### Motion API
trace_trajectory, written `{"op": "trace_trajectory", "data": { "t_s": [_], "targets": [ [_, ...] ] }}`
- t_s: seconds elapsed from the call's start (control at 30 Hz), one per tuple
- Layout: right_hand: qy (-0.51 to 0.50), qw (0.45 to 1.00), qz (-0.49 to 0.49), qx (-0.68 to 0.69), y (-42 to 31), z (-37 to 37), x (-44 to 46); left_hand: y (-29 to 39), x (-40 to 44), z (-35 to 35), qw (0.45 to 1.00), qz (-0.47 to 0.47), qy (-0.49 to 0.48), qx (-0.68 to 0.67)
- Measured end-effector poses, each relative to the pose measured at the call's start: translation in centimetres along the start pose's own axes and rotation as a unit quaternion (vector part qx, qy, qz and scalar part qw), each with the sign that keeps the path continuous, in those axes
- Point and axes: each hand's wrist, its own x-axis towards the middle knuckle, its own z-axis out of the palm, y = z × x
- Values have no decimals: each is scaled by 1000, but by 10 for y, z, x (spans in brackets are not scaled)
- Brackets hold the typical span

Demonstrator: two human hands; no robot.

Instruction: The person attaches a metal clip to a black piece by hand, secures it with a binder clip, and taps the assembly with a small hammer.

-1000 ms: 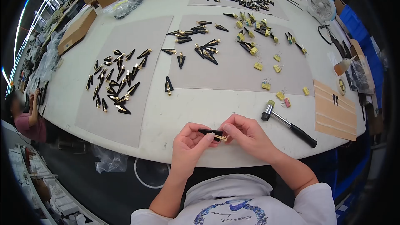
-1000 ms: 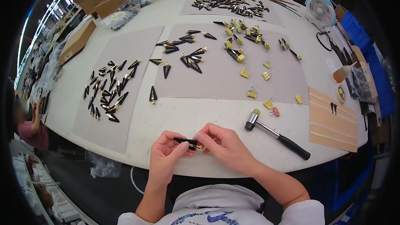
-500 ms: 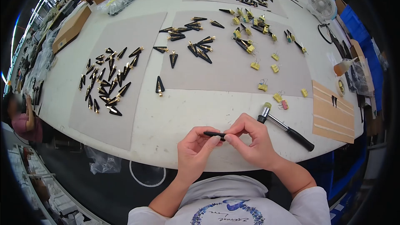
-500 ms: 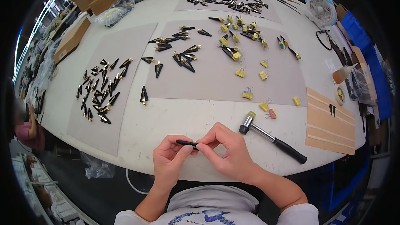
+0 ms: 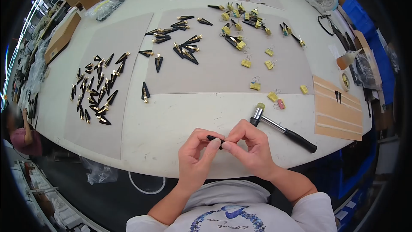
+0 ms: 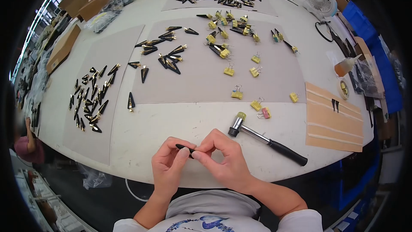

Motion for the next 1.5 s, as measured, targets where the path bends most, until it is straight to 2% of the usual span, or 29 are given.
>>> {"op": "trace_trajectory", "data": {
  "t_s": [0.07,0.2,0.23,0.27,0.3,0.33,0.4,0.47,0.53,0.7,0.77,1.0,1.17,1.5],
  "targets": [
    [63,983,59,164,1,4,-2,11,3,19,999,-15,14,-41],
    [65,983,100,141,7,-5,-6,13,6,18,993,-77,25,-82],
    [82,991,72,73,-1,-7,-6,14,4,15,993,-78,27,-80],
    [99,994,44,4,-5,-9,-6,16,3,11,996,-76,-13,45],
    [101,993,51,33,-5,-12,-7,16,3,9,982,-72,-54,168],
    [103,993,54,33,-3,-16,-9,17,3,11,981,-75,-56,168],
    [16,996,70,54,1,-21,-12,19,2,14,938,72,-75,330],
    [31,992,99,77,2,-20,-15,11,0,13,946,78,-56,309],
    [49,970,167,169,2,-19,-16,10,-3,8,962,28,-7,272],
    [30,963,195,182,4,-18,-16,3,-10,-5,978,-23,-7,207],
    [28,963,198,179,5,-17,-15,3,-10,-6,993,-59,8,103],
    [26,969,194,148,6,-14,-16,-3,-10,-13,993,-50,-12,109],
    [24,972,187,141,6,-12,-17,-7,-10,-12,994,-20,10,107],
    [6,974,188,124,5,-13,-16,-1,-11,-10,994,-31,19,107]
  ]
}}
